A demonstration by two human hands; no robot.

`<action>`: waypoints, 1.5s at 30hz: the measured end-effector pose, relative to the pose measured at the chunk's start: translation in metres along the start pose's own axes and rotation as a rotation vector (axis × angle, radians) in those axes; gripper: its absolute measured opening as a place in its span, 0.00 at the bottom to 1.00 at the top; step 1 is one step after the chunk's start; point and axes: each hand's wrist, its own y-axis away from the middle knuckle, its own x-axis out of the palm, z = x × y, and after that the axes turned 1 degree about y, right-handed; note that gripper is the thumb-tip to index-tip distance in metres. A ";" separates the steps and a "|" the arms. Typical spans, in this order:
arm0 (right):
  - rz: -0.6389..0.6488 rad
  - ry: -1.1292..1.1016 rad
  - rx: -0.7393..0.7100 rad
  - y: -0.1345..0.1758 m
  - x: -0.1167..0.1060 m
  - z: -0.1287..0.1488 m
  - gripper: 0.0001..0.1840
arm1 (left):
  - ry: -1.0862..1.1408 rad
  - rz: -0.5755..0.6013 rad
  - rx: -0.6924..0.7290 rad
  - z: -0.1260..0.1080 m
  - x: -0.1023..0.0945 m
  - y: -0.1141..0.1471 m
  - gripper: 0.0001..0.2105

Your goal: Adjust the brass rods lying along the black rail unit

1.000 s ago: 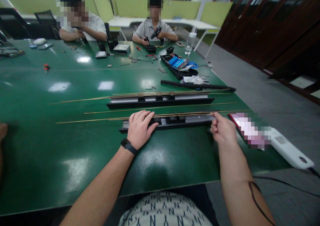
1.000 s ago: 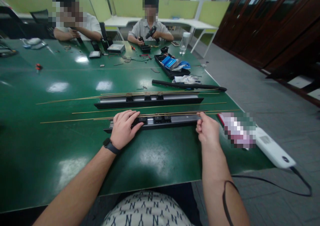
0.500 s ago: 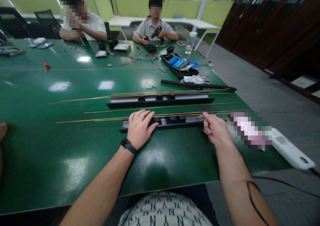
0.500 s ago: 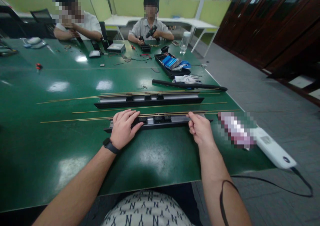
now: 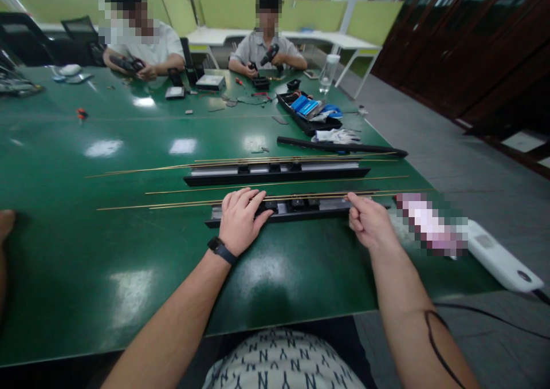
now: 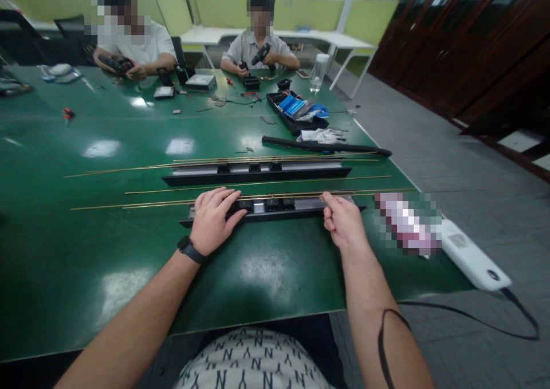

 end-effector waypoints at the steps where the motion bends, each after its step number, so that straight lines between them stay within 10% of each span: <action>1: 0.016 0.017 0.004 0.000 0.001 0.000 0.18 | 0.000 0.000 0.000 0.000 0.000 0.000 0.21; 45: 0.096 0.006 -0.028 0.001 0.007 -0.006 0.20 | 0.001 -0.007 -0.001 -0.001 -0.001 -0.001 0.20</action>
